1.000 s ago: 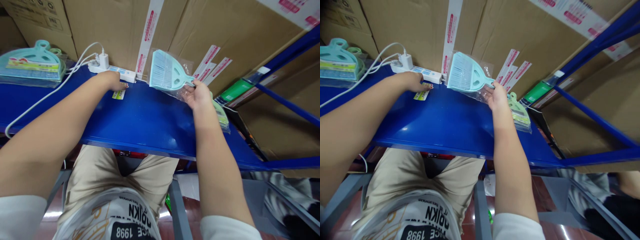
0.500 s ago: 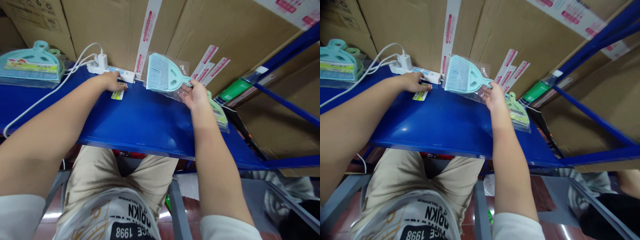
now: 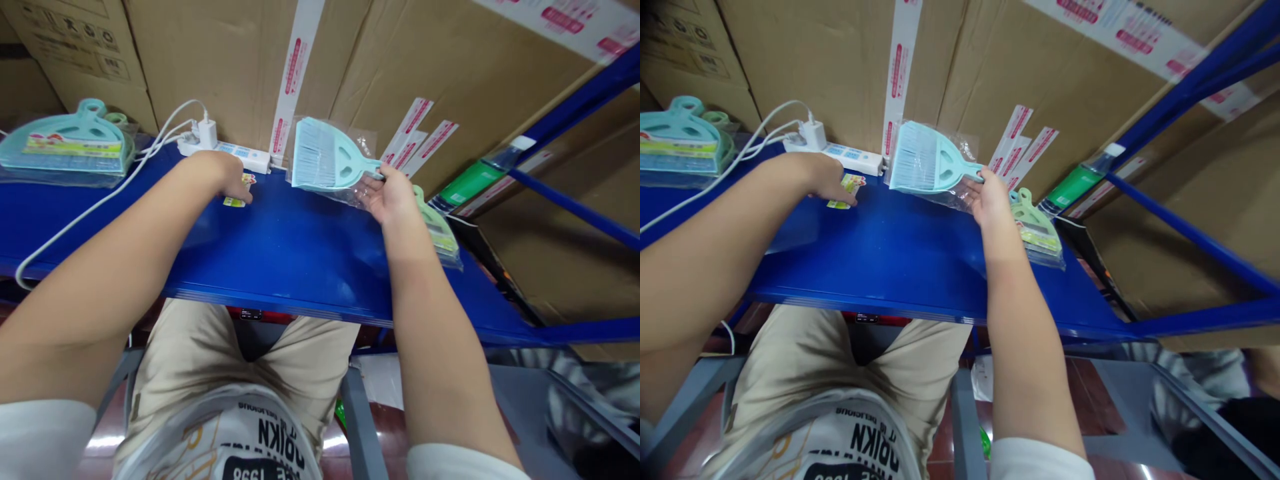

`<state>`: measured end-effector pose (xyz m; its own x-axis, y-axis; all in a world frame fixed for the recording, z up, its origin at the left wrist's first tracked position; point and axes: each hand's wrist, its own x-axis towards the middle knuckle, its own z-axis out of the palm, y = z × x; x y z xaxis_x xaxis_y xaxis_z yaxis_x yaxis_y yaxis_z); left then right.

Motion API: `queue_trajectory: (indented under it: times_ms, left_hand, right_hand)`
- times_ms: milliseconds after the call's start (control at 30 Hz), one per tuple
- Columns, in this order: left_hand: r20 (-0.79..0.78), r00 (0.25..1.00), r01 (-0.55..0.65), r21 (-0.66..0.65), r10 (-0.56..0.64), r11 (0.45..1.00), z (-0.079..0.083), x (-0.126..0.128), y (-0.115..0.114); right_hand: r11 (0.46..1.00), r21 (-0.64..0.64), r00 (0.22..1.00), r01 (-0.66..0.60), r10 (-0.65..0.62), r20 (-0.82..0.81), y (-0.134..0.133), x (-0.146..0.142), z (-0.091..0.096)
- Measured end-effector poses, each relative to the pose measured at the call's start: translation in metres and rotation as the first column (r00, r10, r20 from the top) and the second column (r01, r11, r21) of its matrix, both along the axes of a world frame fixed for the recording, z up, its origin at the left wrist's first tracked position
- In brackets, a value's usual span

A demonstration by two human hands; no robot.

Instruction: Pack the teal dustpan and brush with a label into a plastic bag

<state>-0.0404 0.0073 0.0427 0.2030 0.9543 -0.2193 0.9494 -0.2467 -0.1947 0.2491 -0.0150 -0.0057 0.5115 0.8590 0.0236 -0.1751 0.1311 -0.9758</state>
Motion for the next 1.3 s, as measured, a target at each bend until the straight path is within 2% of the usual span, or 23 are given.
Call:
queue_trajectory:
  times_ms: [267,400,567,700,933,1167,1300]
  left_hand:
    - [0.061,0.996,-0.068,-0.025,0.069,0.997,-0.003,0.002,0.002]
    - [0.117,0.989,-0.086,-0.047,0.091,0.995,-0.001,0.003,-0.003]
    - [0.041,0.998,-0.04,-0.02,0.04,0.999,0.0,0.007,-0.01]
    - [0.011,0.999,-0.046,-0.027,0.046,0.999,-0.001,0.007,-0.008]
    - [0.247,0.965,-0.065,-0.107,0.09,0.992,-0.008,0.0,0.005]
    - [-0.028,0.999,0.026,-0.072,-0.028,0.997,0.0,-0.001,-0.004]
    - [0.043,0.999,-0.015,-0.024,0.016,1.0,0.009,-0.015,0.004]
  right_hand:
    - [0.999,0.029,0.998,-0.036,0.034,0.051,0.0,0.003,-0.002]
    - [1.0,0.029,0.999,-0.008,0.006,0.045,0.002,0.003,-0.004]
    - [0.999,0.036,0.998,-0.03,0.028,0.052,0.001,0.004,-0.005]
    - [0.999,0.03,0.998,-0.034,0.032,0.047,0.001,0.005,-0.005]
    - [0.999,0.014,0.996,-0.035,0.034,0.084,0.001,0.005,-0.004]
    - [1.0,0.001,0.998,-0.015,0.015,0.069,0.001,0.004,-0.004]
    - [1.0,0.02,0.998,-0.01,0.009,0.06,0.004,0.007,-0.005]
